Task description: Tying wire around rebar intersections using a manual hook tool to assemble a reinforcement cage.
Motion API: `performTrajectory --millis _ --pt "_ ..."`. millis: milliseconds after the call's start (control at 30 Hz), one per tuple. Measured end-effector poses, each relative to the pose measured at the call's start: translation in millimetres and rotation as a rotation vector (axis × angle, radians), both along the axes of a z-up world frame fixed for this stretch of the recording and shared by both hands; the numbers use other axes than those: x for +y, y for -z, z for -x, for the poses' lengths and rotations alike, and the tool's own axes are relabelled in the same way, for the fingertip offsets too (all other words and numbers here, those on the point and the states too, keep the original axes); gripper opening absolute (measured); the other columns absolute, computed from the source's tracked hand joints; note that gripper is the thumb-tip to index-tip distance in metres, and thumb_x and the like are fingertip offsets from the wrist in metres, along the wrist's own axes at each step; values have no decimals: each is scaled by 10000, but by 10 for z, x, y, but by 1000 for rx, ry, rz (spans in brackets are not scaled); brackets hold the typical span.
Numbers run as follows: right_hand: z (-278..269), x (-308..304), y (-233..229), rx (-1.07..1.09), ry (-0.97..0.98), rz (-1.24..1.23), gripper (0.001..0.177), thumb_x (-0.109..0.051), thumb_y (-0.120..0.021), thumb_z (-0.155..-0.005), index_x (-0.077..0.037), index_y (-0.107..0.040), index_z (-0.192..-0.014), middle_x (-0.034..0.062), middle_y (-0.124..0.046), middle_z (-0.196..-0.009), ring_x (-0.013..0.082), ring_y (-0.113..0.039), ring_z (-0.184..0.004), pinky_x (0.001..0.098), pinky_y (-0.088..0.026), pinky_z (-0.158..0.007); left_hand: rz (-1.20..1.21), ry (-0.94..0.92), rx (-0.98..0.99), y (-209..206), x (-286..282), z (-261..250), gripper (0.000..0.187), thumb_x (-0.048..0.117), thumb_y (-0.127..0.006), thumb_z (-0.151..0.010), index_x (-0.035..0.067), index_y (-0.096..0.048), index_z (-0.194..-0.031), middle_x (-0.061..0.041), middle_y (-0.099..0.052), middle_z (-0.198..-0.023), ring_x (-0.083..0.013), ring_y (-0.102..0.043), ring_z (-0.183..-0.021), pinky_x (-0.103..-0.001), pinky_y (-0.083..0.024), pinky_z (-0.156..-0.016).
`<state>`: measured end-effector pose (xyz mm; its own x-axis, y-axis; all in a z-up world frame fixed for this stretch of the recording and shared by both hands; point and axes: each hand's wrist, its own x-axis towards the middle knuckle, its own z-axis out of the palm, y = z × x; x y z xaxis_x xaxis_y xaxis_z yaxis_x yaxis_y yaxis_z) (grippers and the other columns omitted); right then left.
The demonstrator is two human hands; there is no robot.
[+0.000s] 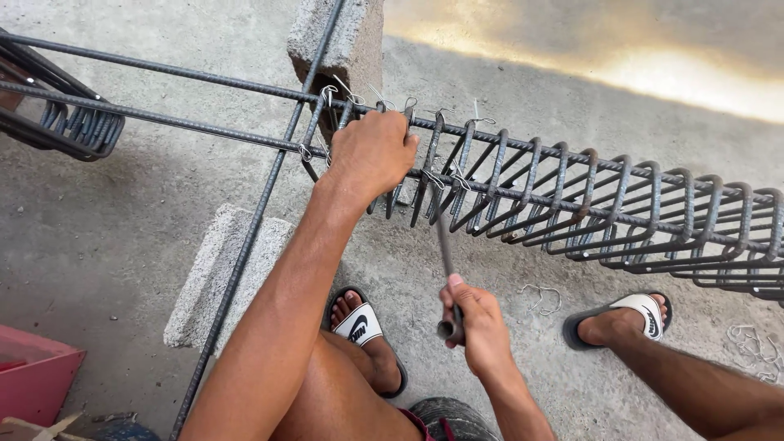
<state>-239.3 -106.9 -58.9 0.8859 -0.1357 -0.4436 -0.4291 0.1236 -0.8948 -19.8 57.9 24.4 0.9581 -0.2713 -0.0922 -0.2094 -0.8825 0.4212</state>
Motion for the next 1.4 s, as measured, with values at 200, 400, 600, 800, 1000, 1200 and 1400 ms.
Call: performTrajectory --millis 200,400,600,800,1000,1200,1400 --pt "18 49 43 7 18 -62 469 -373 -480 -1065 -64 -561 -721 56 -504 -527 148 -452 -377 302 -366 -326 14 -11 20 1 46 13 283 324 -613 -1016 73 -725 -947 -99 -731 -817 -274 -721 -691 -484 -567 -716" --pt "93 6 5 9 -43 41 491 -390 -468 -1060 -55 -594 -724 51 -526 -528 141 -461 -396 299 -371 -370 -8 -22 52 -8 37 0 290 334 -608 -1023 77 -724 -957 -99 -732 -827 -269 -726 -701 -488 -574 -726" --pt "240 27 18 52 -69 123 501 -401 -496 -1037 -43 -624 -712 71 -557 -538 144 -507 -463 283 -381 -443 -36 -5 82 6 -11 -23 296 333 -598 -1030 70 -730 -1003 -101 -732 -841 -257 -724 -711 -486 -567 -751" --pt "335 24 -12 56 -78 178 512 -398 -505 -1026 -40 -638 -685 73 -561 -522 146 -540 -477 277 -395 -459 -40 4 43 57 -20 -60 235 277 -648 -992 58 -732 -1009 -116 -740 -858 -250 -736 -713 -465 -589 -721" --pt "427 -60 -124 77 -84 232 509 -352 -510 -1030 -27 -630 -657 67 -555 -518 151 -554 -469 290 -414 -461 3 -30 2 110 -4 -76 228 268 -671 -973 50 -736 -950 -121 -732 -826 -260 -730 -700 -468 -583 -704" --pt "533 -141 -208 64 -62 390 482 -267 -560 -1006 7 -621 -615 79 -548 -429 157 -504 -356 293 -407 -381 55 -134 -21 64 133 -225 204 250 -683 -978 48 -693 -963 -85 -701 -801 -222 -682 -627 -431 -579 -648" --pt "487 -71 -227 112 -93 595 473 -261 -583 -986 17 -650 -609 90 -594 -428 164 -549 -377 305 -439 -409 140 -199 -77 -8 90 -331 173 232 -679 -988 68 -698 -935 -49 -672 -713 -173 -635 -533 -338 -537 -526"
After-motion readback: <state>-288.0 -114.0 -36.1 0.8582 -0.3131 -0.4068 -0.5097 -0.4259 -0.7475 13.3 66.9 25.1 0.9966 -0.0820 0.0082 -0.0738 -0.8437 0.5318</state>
